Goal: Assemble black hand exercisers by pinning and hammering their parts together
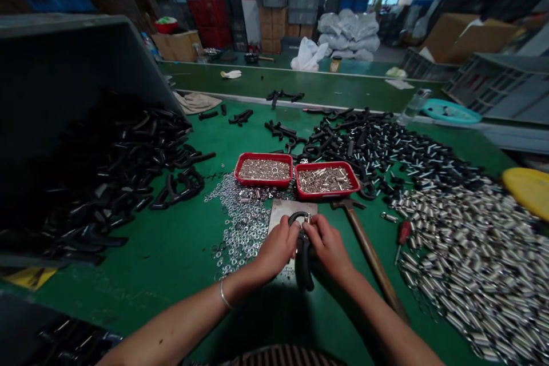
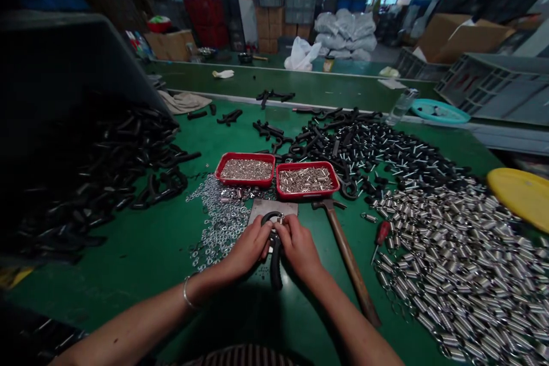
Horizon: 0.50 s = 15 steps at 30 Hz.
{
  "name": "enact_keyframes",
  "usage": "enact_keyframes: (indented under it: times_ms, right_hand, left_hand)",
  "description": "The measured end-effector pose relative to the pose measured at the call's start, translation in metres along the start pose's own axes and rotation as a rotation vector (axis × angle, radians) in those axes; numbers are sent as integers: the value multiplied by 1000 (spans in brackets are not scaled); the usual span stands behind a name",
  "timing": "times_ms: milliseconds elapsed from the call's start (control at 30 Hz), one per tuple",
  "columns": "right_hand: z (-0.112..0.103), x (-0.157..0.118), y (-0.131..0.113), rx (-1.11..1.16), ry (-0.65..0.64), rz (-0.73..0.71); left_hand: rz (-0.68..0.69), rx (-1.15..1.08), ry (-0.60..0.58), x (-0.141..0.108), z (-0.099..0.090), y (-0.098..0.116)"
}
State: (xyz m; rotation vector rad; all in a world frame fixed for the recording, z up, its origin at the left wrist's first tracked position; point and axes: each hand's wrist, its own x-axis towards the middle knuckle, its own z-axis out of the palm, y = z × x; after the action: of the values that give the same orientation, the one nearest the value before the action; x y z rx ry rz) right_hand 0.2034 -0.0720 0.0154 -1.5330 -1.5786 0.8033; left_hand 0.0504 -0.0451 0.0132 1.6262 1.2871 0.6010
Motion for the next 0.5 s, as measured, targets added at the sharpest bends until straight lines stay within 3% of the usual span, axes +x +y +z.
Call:
enact_keyframes:
  times_ms: [100, 300, 500]
  right_hand:
    - [-1, -4, -4, 59, -6, 17]
    - [-4, -8, -18, 88, -44, 52]
    - [-9, -7, -16, 291, -203, 121]
  left_hand:
    - [60, 70, 45, -2, 0, 1]
    - [11, 120, 92, -11, 0, 4]
    - [185, 449, -9, -13, -17, 9]
